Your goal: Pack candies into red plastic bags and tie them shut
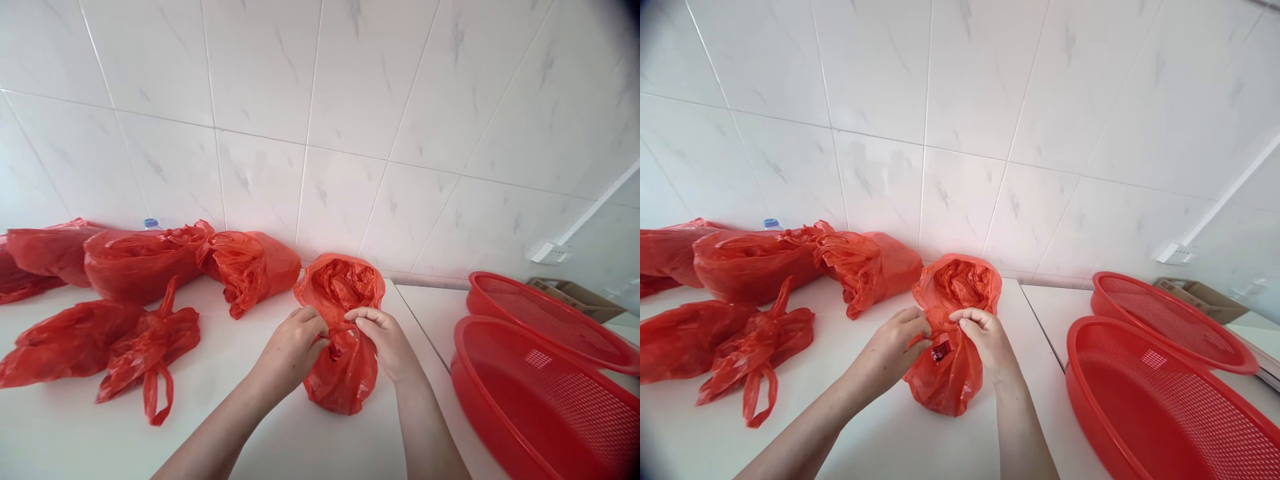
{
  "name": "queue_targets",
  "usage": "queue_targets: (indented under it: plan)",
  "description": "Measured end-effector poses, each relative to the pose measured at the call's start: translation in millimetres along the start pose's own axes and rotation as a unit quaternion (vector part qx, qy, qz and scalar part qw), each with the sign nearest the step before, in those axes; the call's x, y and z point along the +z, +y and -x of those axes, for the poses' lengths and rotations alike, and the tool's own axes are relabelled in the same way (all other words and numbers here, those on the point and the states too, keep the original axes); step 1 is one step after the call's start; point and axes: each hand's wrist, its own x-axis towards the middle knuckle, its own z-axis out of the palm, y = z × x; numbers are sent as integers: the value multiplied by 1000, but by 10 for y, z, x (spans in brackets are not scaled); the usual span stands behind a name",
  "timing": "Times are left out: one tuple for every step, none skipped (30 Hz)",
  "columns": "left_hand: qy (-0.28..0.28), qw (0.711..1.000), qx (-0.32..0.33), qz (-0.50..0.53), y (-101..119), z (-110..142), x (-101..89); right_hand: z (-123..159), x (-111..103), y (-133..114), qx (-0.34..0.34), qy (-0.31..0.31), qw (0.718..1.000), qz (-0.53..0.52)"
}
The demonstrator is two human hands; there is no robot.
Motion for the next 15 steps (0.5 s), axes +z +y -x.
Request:
queue_targets:
  plan:
    - [-14,1000,10,-7,2,36,-8,-47,0,86,6,35,999,16]
    - [-37,999,19,-11,10,83,-26,-100,2,186,11,70,997,35]
    - [-69,997,27,-10,24,142,-53,-155,4,297,16,100,993,51]
    - [-108,994,34,-3,39,209,-89,-208,4,413,20,126,990,65]
    - [-150,988,39,7,53,280,-131,-254,3,528,23,149,986,77]
    - [-192,980,38,21,62,350,-175,-293,1,636,26,164,982,86]
    - [-230,972,31,35,65,413,-217,-322,-4,734,28,170,981,92]
    - [-260,964,20,50,59,466,-254,-341,-9,817,30,167,981,94]
    - [-279,958,7,67,44,503,-281,-352,-16,887,33,157,983,90]
    - [-281,956,-4,87,22,523,-295,-356,-23,944,36,142,986,84]
    - [-263,959,-11,109,-4,526,-292,-354,-31,989,40,127,988,75]
    - [-228,965,-14,129,-32,513,-272,-349,-38,1025,44,112,991,66]
    - [-180,973,-16,141,-57,489,-232,-340,-43,1055,48,98,992,58]
    - [-130,981,-19,143,-77,456,-173,-330,-44,1079,51,87,994,51]
    - [-88,987,-23,134,-90,419,-95,-317,-39,1098,52,79,994,47]
